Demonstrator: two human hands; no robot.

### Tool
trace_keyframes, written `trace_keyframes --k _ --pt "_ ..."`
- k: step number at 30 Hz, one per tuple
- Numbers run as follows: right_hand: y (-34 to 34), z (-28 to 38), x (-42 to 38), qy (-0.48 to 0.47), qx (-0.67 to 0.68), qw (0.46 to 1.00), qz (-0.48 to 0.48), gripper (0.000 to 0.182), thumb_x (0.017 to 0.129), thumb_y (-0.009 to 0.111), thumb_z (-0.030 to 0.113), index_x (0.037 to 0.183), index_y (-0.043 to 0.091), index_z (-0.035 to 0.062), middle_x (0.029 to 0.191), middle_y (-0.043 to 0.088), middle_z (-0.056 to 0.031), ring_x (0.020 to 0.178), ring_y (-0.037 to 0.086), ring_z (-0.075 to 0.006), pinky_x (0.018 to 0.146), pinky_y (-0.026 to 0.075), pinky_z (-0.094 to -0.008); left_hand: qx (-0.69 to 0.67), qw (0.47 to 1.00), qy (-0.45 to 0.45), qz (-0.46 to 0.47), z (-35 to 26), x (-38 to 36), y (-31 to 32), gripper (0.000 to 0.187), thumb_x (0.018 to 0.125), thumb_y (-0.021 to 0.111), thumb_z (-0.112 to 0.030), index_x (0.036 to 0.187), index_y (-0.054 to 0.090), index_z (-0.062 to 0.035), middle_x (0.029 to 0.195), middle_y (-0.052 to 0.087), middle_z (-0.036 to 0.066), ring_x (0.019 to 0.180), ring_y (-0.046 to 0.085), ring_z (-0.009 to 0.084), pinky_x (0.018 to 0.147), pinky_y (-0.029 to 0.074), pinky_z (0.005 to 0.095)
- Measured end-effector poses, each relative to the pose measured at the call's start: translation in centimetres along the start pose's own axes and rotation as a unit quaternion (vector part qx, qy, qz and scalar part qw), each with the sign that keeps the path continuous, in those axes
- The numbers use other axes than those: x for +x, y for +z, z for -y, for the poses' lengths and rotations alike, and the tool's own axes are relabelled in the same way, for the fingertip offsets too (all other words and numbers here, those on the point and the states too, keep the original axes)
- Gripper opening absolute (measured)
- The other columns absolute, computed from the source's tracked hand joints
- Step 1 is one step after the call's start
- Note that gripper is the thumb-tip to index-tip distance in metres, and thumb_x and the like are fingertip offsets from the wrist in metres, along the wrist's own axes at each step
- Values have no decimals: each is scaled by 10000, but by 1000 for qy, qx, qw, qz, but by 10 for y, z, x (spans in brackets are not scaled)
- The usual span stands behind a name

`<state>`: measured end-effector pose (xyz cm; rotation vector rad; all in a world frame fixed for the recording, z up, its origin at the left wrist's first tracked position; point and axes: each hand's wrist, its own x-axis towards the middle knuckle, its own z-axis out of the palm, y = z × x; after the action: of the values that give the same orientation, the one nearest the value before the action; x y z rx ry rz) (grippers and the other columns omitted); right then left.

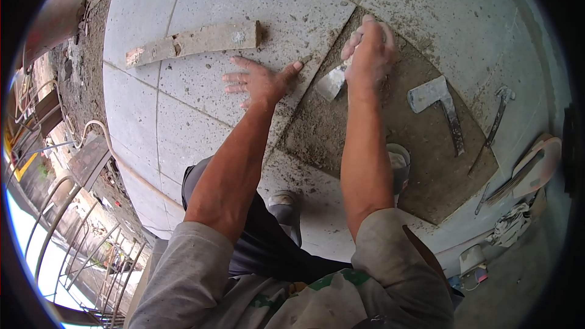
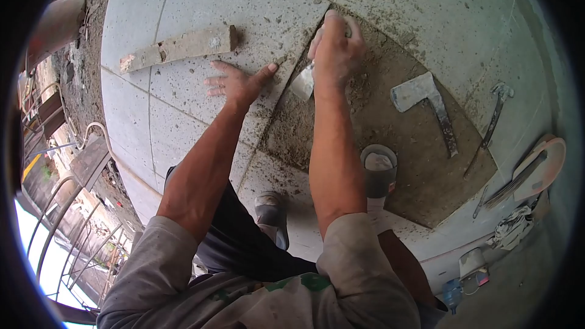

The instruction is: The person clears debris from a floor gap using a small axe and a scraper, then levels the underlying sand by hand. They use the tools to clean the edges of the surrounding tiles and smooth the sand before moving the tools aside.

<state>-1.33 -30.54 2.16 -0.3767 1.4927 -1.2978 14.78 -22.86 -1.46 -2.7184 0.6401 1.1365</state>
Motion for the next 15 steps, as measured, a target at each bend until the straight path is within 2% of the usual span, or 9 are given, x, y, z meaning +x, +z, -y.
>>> trace_keyframes --k 1,3,5,7,8,10,13,15 --pt "-1 11 12 -8 -2 1000 -3 276 864 566 244 740 538 -2 549 521 -51 407 467 -135 405 362 -293 -19 999 28 -10 -10 4 1 1545 569 877 -602 1476 -244 -46 1469 -222 432 1377 -169 606 985 161 808" --pt "3 25 22 -44 43 997 -44 272 855 573 236 708 502 19 545 522 -47 402 463 -143 412 354 -299 -25 999 22 0 -10 1 -1 1540 576 874 -602 1475 -243 -41 1464 -224 437 1377 -169 607 984 161 808" --pt "13 -19 8 19 -1 997 -74 223 843 567 214 727 522 30 537 484 -37 403 453 -138 399 363 -312 -14 1000 11 1 -13 2 -2 1531 585 872 -595 1475 -244 -42 1463 -227 437 1376 -174 605 990 148 806" --pt "12 -4 0 18 -43 999 1 213 835 574 207 735 525 24 543 476 -35 407 457 -136 390 376 -304 -22 1000 15 -4 -17 2 -4 1527 588 872 -591 1476 -244 -45 1465 -227 435 1378 -176 602 994 140 804" --pt "9 6 2 21 -46 999 -2 213 835 574 207 735 525 24 543 476 -35 407 457 -136 390 376 -304 -22 1000 15 -3 -14 -1 -3 1523 592 873 -586 1477 -244 -48 1467 -226 432 1379 -177 600 999 133 802" --pt "4 27 18 -33 36 999 -5 211 832 572 204 727 522 29 526 472 -23 411 470 -135 395 387 -291 -29 999 19 -1 -16 3 -3 1521 592 874 -584 1479 -242 -50 1468 -226 431 1379 -179 599 1000 131 801" --pt "5 31 28 -57 46 997 -32 201 833 565 204 722 531 39 500 454 -2 412 478 -131 396 388 -283 -22 1000 19 2 -15 1 -2 1522 591 873 -587 1480 -239 -51 1468 -224 431 1380 -178 598 1000 134 801" --pt "12 -18 10 -11 -60 998 -17 207 838 568 209 706 527 56 481 441 12 425 487 -123 391 380 -294 -15 1000 12 0 -14 -4 -3 1524 588 871 -594 1480 -239 -50 1468 -222 432 1380 -176 599 998 139 801"
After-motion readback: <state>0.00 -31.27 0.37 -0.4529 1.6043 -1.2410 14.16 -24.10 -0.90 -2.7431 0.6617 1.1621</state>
